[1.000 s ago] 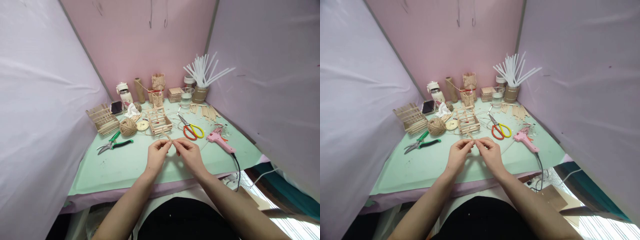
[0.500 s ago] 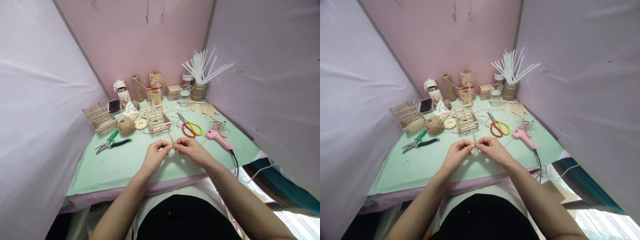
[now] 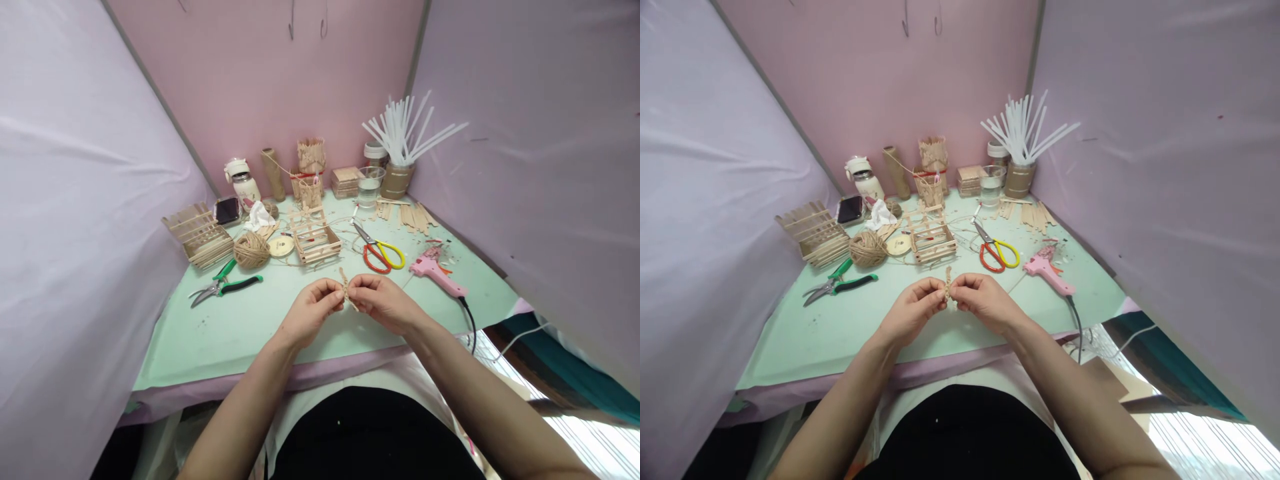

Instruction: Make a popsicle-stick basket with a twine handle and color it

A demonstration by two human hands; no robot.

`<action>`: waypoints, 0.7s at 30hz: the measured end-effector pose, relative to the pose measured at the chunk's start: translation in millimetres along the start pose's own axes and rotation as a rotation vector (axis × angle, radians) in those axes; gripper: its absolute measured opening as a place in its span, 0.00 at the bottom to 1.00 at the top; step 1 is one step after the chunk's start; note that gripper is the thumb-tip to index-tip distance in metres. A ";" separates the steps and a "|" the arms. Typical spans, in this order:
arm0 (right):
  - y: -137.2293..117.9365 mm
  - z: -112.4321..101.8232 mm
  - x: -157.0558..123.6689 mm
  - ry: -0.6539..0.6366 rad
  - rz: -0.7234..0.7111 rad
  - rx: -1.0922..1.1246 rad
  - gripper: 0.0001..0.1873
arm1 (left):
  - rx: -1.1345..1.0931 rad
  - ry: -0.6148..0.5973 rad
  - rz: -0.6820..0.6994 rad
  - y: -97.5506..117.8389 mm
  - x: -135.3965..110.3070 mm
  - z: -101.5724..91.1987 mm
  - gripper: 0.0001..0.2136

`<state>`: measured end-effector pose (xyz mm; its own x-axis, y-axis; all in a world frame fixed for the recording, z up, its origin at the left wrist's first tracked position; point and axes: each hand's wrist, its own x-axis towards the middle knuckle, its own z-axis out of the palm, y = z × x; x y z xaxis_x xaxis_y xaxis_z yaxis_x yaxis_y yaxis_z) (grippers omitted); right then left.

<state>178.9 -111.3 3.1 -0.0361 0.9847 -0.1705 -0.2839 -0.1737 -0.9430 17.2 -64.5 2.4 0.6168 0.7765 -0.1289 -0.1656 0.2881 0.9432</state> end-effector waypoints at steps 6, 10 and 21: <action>0.4 3.0 -2.5 -0.028 0.031 0.096 0.12 | -0.079 -0.064 -0.038 1.8 -3.2 -0.9 0.13; 0.2 1.2 -3.3 0.044 -0.029 -0.093 0.13 | 0.159 0.026 0.074 -1.2 -1.4 -2.8 0.11; 2.0 1.5 -3.7 0.120 -0.110 -0.301 0.14 | 0.484 0.193 0.282 -5.4 -1.4 3.6 0.07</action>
<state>177.1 -115.2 2.3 0.0974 0.9921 -0.0789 0.0167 -0.0809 -0.9966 19.9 -69.2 -1.4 0.4412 0.8870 0.1366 0.0951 -0.1976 0.9757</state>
